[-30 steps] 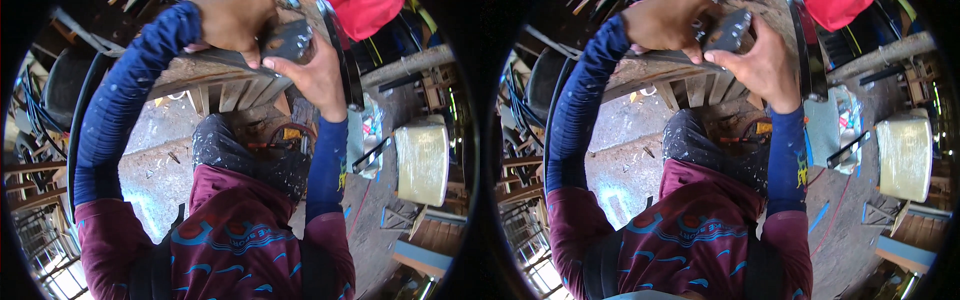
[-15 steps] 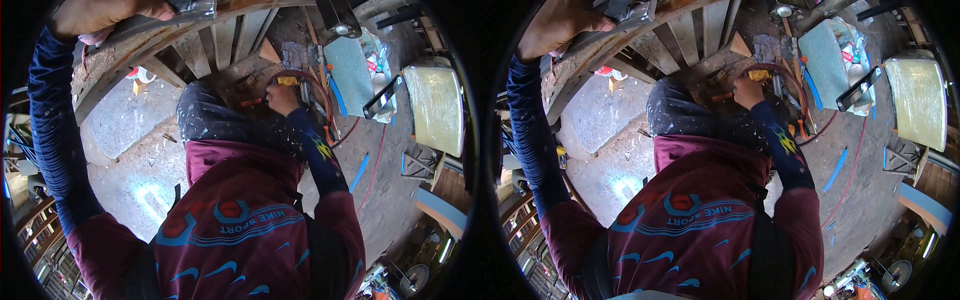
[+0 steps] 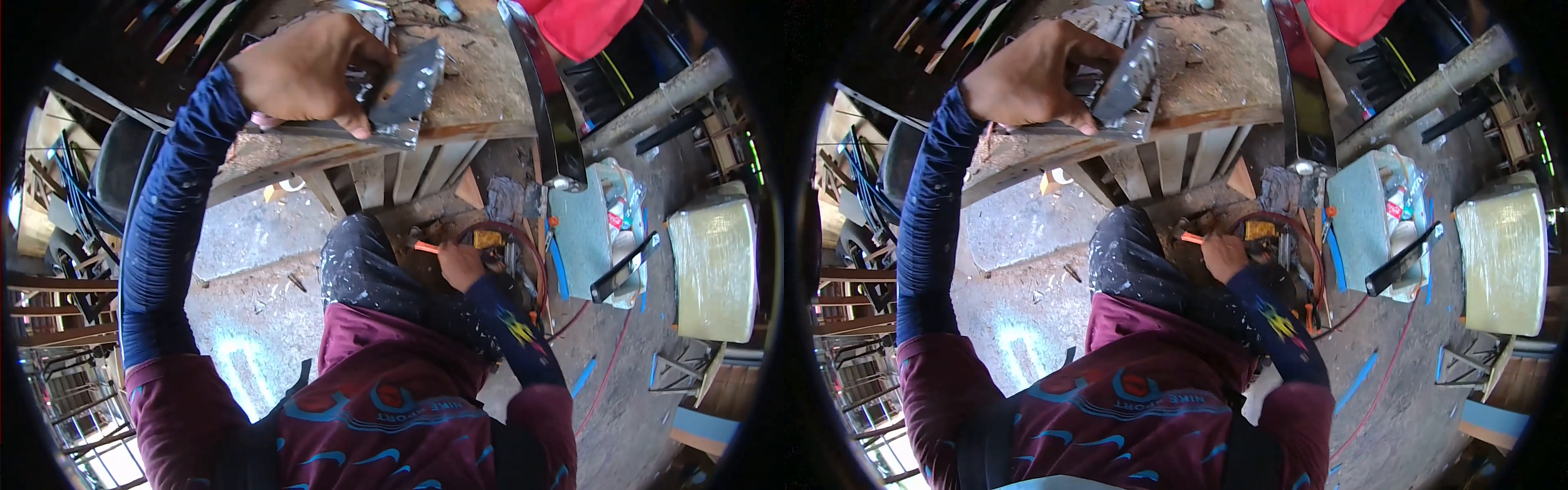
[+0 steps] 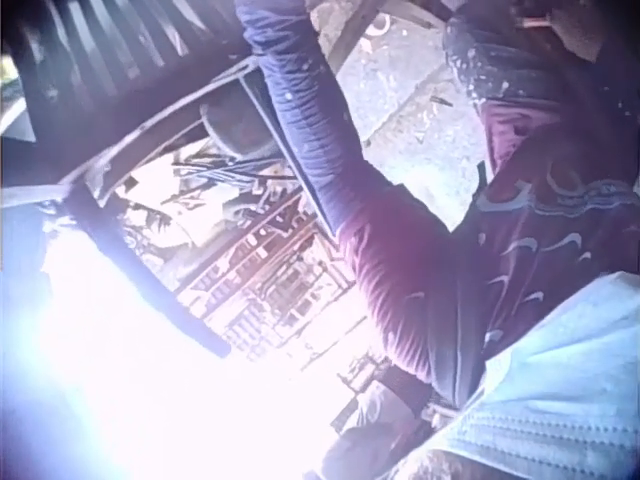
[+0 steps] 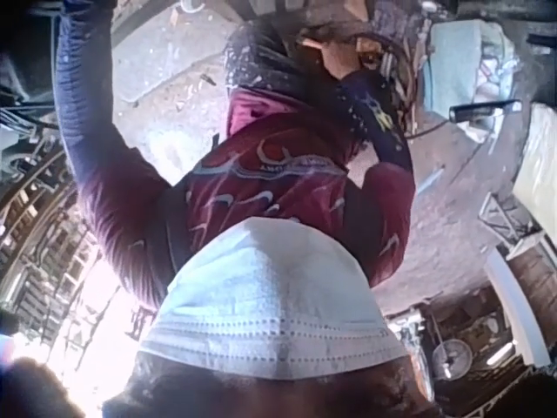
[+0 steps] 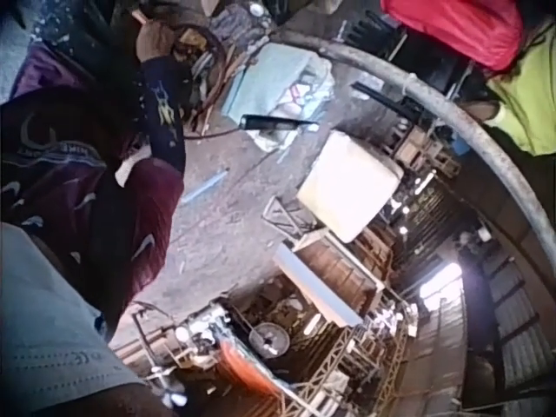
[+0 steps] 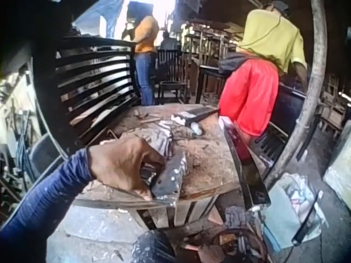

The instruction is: Repairing a wooden chair frame using a drill, hammer, and brackets.

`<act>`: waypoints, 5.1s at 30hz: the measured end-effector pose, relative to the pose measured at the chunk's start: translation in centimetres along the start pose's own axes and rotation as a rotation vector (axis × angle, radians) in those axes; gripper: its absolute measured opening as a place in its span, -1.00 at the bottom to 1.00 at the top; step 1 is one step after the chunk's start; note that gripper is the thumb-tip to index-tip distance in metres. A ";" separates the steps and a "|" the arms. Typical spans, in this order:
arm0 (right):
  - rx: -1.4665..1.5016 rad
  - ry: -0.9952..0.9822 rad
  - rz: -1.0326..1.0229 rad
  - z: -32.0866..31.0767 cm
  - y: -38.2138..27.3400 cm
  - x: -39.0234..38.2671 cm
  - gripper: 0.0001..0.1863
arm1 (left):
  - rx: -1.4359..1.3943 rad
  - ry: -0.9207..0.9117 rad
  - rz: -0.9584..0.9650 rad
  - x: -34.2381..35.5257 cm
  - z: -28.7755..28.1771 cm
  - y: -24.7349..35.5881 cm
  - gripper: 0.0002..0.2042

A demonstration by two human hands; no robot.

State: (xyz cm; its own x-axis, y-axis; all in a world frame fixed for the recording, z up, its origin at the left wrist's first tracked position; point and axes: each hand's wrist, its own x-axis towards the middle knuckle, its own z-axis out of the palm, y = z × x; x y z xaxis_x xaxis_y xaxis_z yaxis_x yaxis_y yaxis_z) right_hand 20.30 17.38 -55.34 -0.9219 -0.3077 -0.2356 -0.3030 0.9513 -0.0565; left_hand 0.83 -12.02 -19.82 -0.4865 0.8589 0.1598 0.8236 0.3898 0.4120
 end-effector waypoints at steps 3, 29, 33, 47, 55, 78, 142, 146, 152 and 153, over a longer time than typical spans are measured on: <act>0.370 0.235 -0.020 -12.3 -2.4 -6.0 -0.67 | -0.097 0.120 0.054 -0.2 0.5 -0.9 -0.06; -0.457 0.369 -0.288 -48.8 -11.0 -3.8 -0.64 | -0.341 -0.071 -0.064 -1.3 -0.2 -1.2 -0.27; -0.135 0.788 -0.005 -48.0 -9.0 -9.0 -0.67 | -0.344 -0.002 0.003 -0.8 0.5 -0.9 -0.16; 0.563 0.852 1.325 1.2 3.8 -34.7 -0.80 | -0.155 -0.261 -0.399 1.7 1.2 -4.2 -0.25; 0.773 1.041 0.754 -6.0 2.2 -28.7 -0.70 | 0.156 -0.240 -0.327 2.1 -1.4 2.9 -0.38; 0.433 0.942 -0.144 -38.0 -0.2 -4.6 -0.60 | 0.146 -0.092 -0.170 0.4 -1.5 0.7 -0.22; 0.632 -0.185 1.209 9.5 9.3 -1.4 -0.47 | -0.058 -0.085 -0.440 -1.4 -1.3 -0.9 -0.63; 0.541 -0.148 1.376 7.5 6.2 -0.6 -0.38 | -0.146 -0.106 -0.474 -1.3 -0.9 -1.8 -0.63; 0.837 0.106 1.044 -4.2 -3.4 -8.4 -0.60 | -0.083 -0.213 -0.593 -1.4 -0.8 -1.7 -0.74; 0.836 0.100 1.032 -6.7 -5.3 -10.5 -0.62 | -0.040 -0.231 -0.665 -1.3 -0.5 -1.6 -0.73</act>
State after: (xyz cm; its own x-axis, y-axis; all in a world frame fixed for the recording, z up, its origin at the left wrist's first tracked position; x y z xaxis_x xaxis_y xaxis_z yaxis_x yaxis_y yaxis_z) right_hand 29.98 15.43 -46.07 -0.6626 0.5909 -0.4603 0.7457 0.4626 -0.4795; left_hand -0.01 -13.93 -20.20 -0.8049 0.4931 -0.3301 0.3596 0.8479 0.3895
